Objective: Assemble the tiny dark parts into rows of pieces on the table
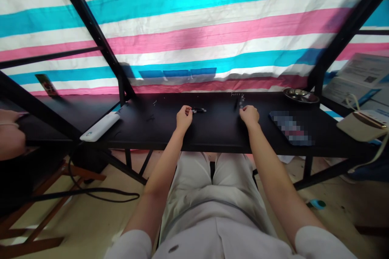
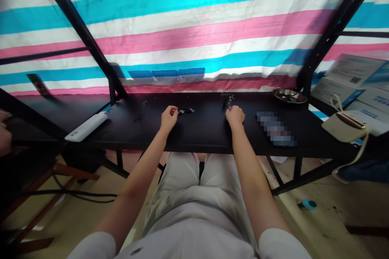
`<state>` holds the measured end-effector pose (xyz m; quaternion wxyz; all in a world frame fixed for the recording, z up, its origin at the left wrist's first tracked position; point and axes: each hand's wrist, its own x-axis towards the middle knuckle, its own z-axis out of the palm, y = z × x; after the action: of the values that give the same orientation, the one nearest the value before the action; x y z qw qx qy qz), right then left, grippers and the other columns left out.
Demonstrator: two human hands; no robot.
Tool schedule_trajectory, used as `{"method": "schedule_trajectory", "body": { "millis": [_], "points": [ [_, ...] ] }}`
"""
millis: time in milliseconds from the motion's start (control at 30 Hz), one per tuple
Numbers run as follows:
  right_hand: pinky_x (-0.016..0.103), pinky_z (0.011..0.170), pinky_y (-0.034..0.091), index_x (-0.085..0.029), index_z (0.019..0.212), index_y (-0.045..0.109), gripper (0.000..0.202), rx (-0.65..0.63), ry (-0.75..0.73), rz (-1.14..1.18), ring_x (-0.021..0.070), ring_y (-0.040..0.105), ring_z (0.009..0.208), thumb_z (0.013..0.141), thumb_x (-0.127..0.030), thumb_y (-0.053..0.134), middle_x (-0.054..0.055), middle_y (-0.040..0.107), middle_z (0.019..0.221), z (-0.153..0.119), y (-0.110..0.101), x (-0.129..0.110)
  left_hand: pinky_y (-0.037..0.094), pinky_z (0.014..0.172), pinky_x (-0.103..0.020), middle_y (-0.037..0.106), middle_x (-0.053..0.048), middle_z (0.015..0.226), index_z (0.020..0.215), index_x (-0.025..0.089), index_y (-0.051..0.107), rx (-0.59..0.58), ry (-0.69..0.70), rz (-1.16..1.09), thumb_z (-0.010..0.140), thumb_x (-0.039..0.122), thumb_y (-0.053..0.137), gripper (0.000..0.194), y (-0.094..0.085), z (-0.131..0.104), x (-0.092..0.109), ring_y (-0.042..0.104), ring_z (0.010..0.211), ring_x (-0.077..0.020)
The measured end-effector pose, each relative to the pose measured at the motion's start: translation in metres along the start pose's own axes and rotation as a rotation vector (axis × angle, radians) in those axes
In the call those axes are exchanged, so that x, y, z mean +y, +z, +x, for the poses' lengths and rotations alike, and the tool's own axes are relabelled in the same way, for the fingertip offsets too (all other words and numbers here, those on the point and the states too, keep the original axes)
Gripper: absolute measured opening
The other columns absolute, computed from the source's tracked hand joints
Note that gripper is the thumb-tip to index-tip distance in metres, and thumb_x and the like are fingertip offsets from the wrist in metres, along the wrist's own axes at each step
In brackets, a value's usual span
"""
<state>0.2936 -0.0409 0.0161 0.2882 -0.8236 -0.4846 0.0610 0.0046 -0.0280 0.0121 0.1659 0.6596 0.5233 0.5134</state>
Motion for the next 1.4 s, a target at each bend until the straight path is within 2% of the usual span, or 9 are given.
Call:
{"method": "schedule_trajectory", "body": {
  "millis": [100, 167, 300, 400, 567, 733, 1167, 1400],
  "points": [
    [0.034, 0.078, 0.046, -0.018, 0.088, 0.071, 0.025, 0.001, -0.084, 0.027, 0.025, 0.064, 0.089, 0.08, -0.032, 0.052, 0.014, 0.068, 0.09, -0.01, 0.003, -0.012, 0.045, 0.076, -0.031, 0.062, -0.005, 0.082, 0.086, 0.019, 0.059, -0.044, 0.073, 0.192, 0.078, 0.014, 0.052, 0.012, -0.001, 0.006, -0.001, 0.056, 0.076, -0.0172],
    [0.033, 0.078, 0.045, -0.02, 0.085, 0.07, 0.024, -0.016, -0.197, 0.075, 0.0233, 0.063, 0.087, 0.081, -0.034, 0.051, 0.011, 0.068, 0.087, -0.015, 0.007, -0.023, 0.044, 0.081, -0.036, 0.061, -0.008, 0.092, 0.087, 0.02, 0.059, -0.065, 0.109, 0.313, 0.077, 0.014, 0.055, 0.013, 0.002, 0.011, -0.001, 0.055, 0.088, -0.0221],
    [0.029, 0.078, 0.045, -0.02, 0.086, 0.068, 0.019, -0.114, -0.516, 0.246, 0.0175, 0.061, 0.08, 0.082, -0.029, 0.051, 0.005, 0.067, 0.085, -0.022, 0.025, -0.049, 0.041, 0.083, -0.043, 0.058, -0.01, 0.105, 0.089, 0.021, 0.059, -0.076, 0.054, 0.417, 0.078, 0.016, 0.056, 0.013, 0.01, 0.018, 0.001, 0.05, 0.102, -0.029],
    [0.029, 0.08, 0.046, -0.016, 0.096, 0.066, 0.02, -0.165, -0.636, 0.279, 0.0166, 0.06, 0.082, 0.08, -0.024, 0.055, 0.006, 0.065, 0.089, -0.025, 0.044, -0.069, 0.04, 0.084, -0.044, 0.058, -0.01, 0.106, 0.09, 0.022, 0.058, -0.056, 0.041, 0.425, 0.081, 0.016, 0.052, 0.012, 0.013, 0.018, -0.001, 0.048, 0.103, -0.0291],
    [0.033, 0.083, 0.046, -0.015, 0.103, 0.064, 0.027, -0.201, -0.605, 0.211, 0.0202, 0.058, 0.09, 0.077, -0.024, 0.063, 0.01, 0.059, 0.099, -0.024, 0.073, -0.088, 0.04, 0.083, -0.043, 0.059, -0.01, 0.105, 0.088, 0.022, 0.057, -0.062, 0.029, 0.423, 0.082, 0.016, 0.05, 0.011, 0.013, 0.013, -0.007, 0.048, 0.102, -0.0286],
    [0.035, 0.086, 0.045, -0.017, 0.1, 0.065, 0.023, -0.191, -0.565, 0.179, 0.0223, 0.057, 0.095, 0.08, -0.028, 0.061, 0.01, 0.056, 0.1, -0.02, 0.086, -0.091, 0.04, 0.083, -0.042, 0.06, -0.009, 0.102, 0.086, 0.022, 0.058, -0.074, 0.057, 0.405, 0.082, 0.016, 0.05, 0.011, 0.012, 0.01, -0.007, 0.049, 0.1, -0.0273],
    [0.034, 0.081, 0.043, -0.02, 0.083, 0.065, 0.008, -0.187, -0.585, 0.189, 0.0201, 0.055, 0.088, 0.08, -0.025, 0.06, 0.006, 0.055, 0.093, -0.024, 0.081, -0.092, 0.04, 0.084, -0.04, 0.061, -0.009, 0.098, 0.083, 0.021, 0.058, -0.083, 0.074, 0.37, 0.082, 0.015, 0.049, 0.011, 0.01, 0.005, -0.003, 0.05, 0.097, -0.0263],
    [0.03, 0.078, 0.042, -0.019, 0.081, 0.061, 0.007, -0.192, -0.634, 0.35, 0.0163, 0.054, 0.078, 0.08, -0.023, 0.055, 0.003, 0.059, 0.086, -0.029, 0.07, -0.082, 0.039, 0.089, -0.038, 0.064, -0.008, 0.098, 0.1, 0.021, 0.058, -0.041, 0.111, 0.275, 0.083, 0.016, 0.049, 0.02, 0.01, 0.005, 0.002, 0.052, 0.096, -0.0231]
  ]
}}
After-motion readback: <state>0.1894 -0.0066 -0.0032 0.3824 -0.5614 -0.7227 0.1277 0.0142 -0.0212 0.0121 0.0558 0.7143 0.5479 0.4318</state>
